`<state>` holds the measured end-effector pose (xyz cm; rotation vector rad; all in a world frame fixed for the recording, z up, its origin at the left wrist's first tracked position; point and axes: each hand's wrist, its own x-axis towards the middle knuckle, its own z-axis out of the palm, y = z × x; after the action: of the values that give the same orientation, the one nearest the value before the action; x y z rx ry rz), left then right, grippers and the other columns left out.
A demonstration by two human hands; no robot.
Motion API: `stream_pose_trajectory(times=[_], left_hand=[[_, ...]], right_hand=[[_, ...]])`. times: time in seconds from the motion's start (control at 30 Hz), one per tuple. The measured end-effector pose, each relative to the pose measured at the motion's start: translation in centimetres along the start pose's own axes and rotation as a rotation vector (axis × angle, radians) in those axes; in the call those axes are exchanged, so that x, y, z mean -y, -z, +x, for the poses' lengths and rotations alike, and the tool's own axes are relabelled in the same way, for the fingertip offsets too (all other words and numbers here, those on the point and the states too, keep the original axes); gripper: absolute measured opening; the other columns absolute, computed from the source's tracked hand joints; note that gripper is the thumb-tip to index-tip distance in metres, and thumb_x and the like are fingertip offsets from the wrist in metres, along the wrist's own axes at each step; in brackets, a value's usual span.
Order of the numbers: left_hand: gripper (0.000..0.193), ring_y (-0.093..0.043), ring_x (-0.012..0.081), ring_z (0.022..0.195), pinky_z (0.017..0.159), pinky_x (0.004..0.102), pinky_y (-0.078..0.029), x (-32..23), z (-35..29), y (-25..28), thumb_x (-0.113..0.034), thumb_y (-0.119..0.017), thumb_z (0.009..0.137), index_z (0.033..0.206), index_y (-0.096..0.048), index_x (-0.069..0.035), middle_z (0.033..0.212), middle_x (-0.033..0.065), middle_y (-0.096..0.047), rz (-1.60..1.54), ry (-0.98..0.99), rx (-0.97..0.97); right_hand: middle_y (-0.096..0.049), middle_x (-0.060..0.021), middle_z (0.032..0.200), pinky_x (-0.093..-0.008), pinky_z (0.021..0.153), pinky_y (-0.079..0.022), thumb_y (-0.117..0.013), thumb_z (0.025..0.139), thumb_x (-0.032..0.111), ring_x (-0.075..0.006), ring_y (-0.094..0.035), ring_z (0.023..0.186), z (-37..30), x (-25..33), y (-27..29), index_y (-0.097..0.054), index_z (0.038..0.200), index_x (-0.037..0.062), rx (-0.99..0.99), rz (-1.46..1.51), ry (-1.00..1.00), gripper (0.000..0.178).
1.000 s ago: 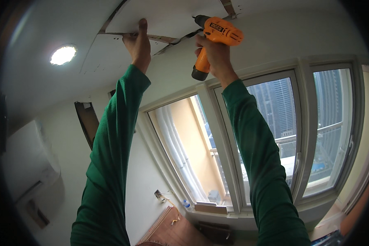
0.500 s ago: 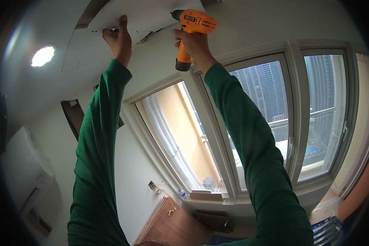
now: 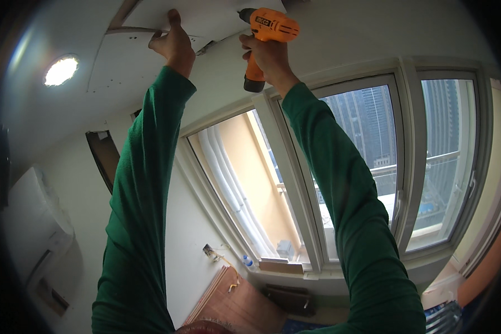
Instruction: The person assembles a white rectangular panel with wooden supports using a cordless drill while sitting on the floor. They then climb a stepladder and mount the panel to the ceiling, securing it with screws.
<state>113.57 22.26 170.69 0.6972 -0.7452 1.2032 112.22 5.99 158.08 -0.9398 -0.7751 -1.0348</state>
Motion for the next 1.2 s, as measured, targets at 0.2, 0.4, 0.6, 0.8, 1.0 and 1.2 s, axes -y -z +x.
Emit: stream_pose_trajectory(times=[0.2,0.4,0.6,0.8,1.0,1.2], left_hand=[[0.080,-0.054,0.0342,0.121,0.107,0.0424,-0.046,-1.1,1.3,-0.1,-0.038,-0.082,0.090,0.133,-0.035,0.010,0.132,0.0261,-0.043,0.362,-0.248,0.082],[0.065,-0.053,0.0285,0.109,0.095,0.0437,-0.046,-7.3,-2.0,-0.2,-0.024,-0.081,0.085,0.140,-0.051,-0.010,0.118,0.0120,-0.051,0.773,-1.343,0.468],[0.064,-0.054,0.0230,0.101,0.090,0.0410,-0.047,-10.5,2.0,-2.8,-0.024,-0.078,0.083,0.142,-0.055,-0.017,0.108,0.0038,-0.052,1.105,-1.975,0.855],[0.068,-0.050,0.0208,0.111,0.099,0.0394,-0.042,-11.4,3.2,-1.6,-0.034,-0.073,0.089,0.149,-0.049,-0.014,0.113,0.0024,-0.052,1.503,-2.151,0.691],[0.069,-0.049,0.0241,0.111,0.102,0.0396,-0.042,-11.6,4.5,-0.7,-0.035,-0.074,0.091,0.150,-0.048,-0.012,0.115,0.0044,-0.051,1.429,-2.018,0.771],[0.069,-0.049,0.0289,0.116,0.105,0.0479,-0.041,-10.4,4.8,-0.7,-0.033,-0.071,0.095,0.154,-0.044,-0.009,0.121,0.0097,-0.052,1.467,-2.072,0.721]], right_hand=[[-0.067,-0.0068,0.085,-0.0329,0.065,-0.059,-0.083,0.086,0.015,-0.0166,-0.067,0.069,-0.4,-0.1,-1.2,-0.062,0.106,0.0049,-0.021,0.031,0.000,0.031],[-0.067,-0.0055,0.083,-0.0333,0.065,-0.059,-0.082,0.086,0.016,-0.0162,-0.067,0.069,0.4,0.0,-0.3,-0.062,0.102,0.0063,-0.020,0.029,0.069,0.027],[-0.067,-0.0046,0.082,-0.0349,0.068,-0.060,-0.082,0.086,0.017,-0.0170,-0.068,0.069,0.1,-1.4,-1.5,-0.063,0.097,0.0070,-0.063,0.078,0.029,0.024],[-0.067,-0.0054,0.083,-0.0354,0.067,-0.058,-0.082,0.086,0.016,-0.0174,-0.068,0.068,-0.1,-1.5,-1.6,-0.063,0.098,0.0073,-0.067,0.120,-0.006,0.025],[-0.067,-0.0062,0.084,-0.0357,0.065,-0.057,-0.082,0.086,0.016,-0.0186,-0.068,0.067,-0.2,-1.7,-1.8,-0.062,0.098,0.0079,-0.063,0.155,0.021,0.025],[-0.067,-0.0061,0.084,-0.0350,0.066,-0.059,-0.082,0.086,0.015,-0.0176,-0.068,0.067,-0.5,-2.6,-1.6,-0.062,0.098,0.0081,-0.081,0.205,0.060,0.024]])
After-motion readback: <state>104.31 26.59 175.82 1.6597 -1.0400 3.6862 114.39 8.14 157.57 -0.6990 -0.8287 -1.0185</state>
